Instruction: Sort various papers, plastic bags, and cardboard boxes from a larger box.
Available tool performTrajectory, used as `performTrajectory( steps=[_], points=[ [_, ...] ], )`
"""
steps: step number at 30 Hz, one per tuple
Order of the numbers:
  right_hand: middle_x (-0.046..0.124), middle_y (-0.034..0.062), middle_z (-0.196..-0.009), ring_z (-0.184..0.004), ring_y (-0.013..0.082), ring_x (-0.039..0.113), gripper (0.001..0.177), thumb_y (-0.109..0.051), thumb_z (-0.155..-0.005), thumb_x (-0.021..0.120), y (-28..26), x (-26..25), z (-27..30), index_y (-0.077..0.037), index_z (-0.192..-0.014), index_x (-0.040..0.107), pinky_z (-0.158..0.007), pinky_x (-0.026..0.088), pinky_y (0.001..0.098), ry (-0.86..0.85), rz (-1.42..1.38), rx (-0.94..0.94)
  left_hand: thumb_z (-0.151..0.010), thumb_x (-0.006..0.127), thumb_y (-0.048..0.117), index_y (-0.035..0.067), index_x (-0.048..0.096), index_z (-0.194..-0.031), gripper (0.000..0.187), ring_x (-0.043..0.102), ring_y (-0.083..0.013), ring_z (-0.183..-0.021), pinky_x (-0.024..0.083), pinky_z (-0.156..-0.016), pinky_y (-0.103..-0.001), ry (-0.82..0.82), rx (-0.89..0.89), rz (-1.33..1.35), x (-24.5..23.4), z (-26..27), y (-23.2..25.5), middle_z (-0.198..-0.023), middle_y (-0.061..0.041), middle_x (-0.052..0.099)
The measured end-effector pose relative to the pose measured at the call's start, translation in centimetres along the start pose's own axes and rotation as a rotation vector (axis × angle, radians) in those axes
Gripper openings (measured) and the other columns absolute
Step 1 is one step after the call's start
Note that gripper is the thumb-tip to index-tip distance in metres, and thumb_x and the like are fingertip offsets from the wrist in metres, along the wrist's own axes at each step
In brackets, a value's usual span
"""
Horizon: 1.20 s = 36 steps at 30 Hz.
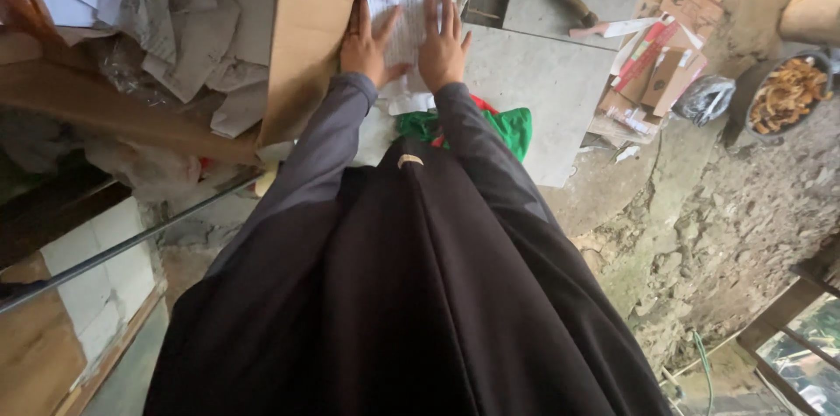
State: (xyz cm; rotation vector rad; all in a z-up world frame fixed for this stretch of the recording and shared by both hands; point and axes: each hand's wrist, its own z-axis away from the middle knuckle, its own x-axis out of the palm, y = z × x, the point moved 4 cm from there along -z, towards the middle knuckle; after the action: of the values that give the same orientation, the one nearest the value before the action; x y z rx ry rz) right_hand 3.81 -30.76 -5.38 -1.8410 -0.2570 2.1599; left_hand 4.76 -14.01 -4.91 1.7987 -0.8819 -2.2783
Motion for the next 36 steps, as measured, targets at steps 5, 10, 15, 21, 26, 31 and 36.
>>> performTrajectory(
  steps=[5, 10, 15, 21, 26, 31, 36],
  points=[
    [0.007, 0.0083, -0.171, -0.157, 0.0398, 0.013, 0.094, -0.028, -0.085, 0.074, -1.0, -2.6, 0.0, -0.025, -0.164, 0.024, -0.105, 0.025, 0.0846, -0.114, 0.046, 0.037, -0.065, 0.095, 0.049, 0.028, 0.029, -0.162, 0.119, 0.029, -0.0579, -0.144, 0.036, -0.115, -0.054, -0.010, -0.032, 0.111, -0.6, -0.5, 0.9, -0.161, -0.036, 0.013],
    [-0.004, 0.0148, -0.169, -0.154, 0.0491, 0.004, 0.099, -0.045, -0.085, 0.082, -3.1, -4.7, 1.3, -0.023, -0.164, 0.027, -0.100, 0.024, 0.0879, -0.007, 0.059, -0.093, -0.063, 0.094, 0.025, 0.024, 0.031, -0.161, 0.117, 0.031, -0.0562, -0.145, 0.039, -0.117, -0.053, 0.086, 0.067, 0.304, -0.9, -0.1, 2.7, -0.158, -0.035, 0.022],
    [0.026, 0.0249, -0.163, -0.159, 0.0432, 0.013, 0.090, -0.047, -0.096, 0.080, -1.9, -1.9, 1.2, -0.023, -0.167, 0.031, -0.124, 0.012, 0.0689, -0.040, -0.067, -0.211, -0.083, 0.077, 0.010, 0.015, 0.044, -0.155, 0.080, 0.052, -0.0447, -0.133, 0.045, -0.113, -0.050, 0.150, 0.040, 0.432, 0.4, 1.2, 1.2, -0.142, -0.025, 0.057],
    [0.032, 0.0243, -0.168, -0.160, 0.0394, 0.026, 0.085, -0.034, -0.097, 0.076, -1.4, 0.2, 1.9, -0.028, -0.168, 0.029, -0.126, 0.018, 0.0577, 0.021, -0.105, -0.213, -0.094, 0.069, 0.011, 0.010, 0.052, -0.144, 0.053, 0.062, -0.0324, -0.132, 0.050, -0.113, -0.041, 0.059, -0.010, 0.713, 1.5, 4.6, -1.7, -0.140, -0.018, 0.064],
    [0.014, 0.0320, -0.168, -0.150, 0.0473, 0.029, 0.101, -0.043, -0.086, 0.086, -2.4, -5.8, 3.6, -0.026, -0.165, 0.026, -0.122, 0.024, 0.0559, 0.277, -0.148, -0.080, -0.091, 0.080, 0.021, 0.003, 0.031, -0.155, 0.083, 0.038, -0.0439, -0.145, 0.034, -0.120, -0.047, 0.117, 0.105, 0.582, 4.4, 3.3, -1.6, -0.154, -0.028, 0.041],
    [0.021, 0.0322, -0.162, -0.148, 0.0514, 0.025, 0.116, -0.052, -0.084, 0.094, 4.6, -3.8, 4.5, -0.021, -0.165, 0.018, -0.122, 0.021, 0.0580, 0.385, -0.128, 0.023, -0.088, 0.089, 0.040, 0.000, 0.012, -0.160, 0.112, 0.022, -0.0528, -0.148, 0.022, -0.122, -0.054, 0.167, 0.005, 0.358, 6.0, 1.6, -2.5, -0.159, -0.039, 0.021],
    [0.043, 0.0249, -0.157, -0.145, 0.0328, 0.048, 0.111, -0.040, -0.095, 0.087, 13.6, 5.8, 4.3, -0.001, -0.161, 0.007, -0.121, 0.038, 0.0423, 0.135, -1.067, 0.271, -0.085, 0.083, 0.058, -0.002, -0.001, -0.162, 0.129, 0.023, -0.0513, -0.152, 0.024, -0.123, -0.056, 0.138, -0.154, 0.415, 8.1, 0.0, -4.4, -0.164, -0.037, 0.017]
  ],
)
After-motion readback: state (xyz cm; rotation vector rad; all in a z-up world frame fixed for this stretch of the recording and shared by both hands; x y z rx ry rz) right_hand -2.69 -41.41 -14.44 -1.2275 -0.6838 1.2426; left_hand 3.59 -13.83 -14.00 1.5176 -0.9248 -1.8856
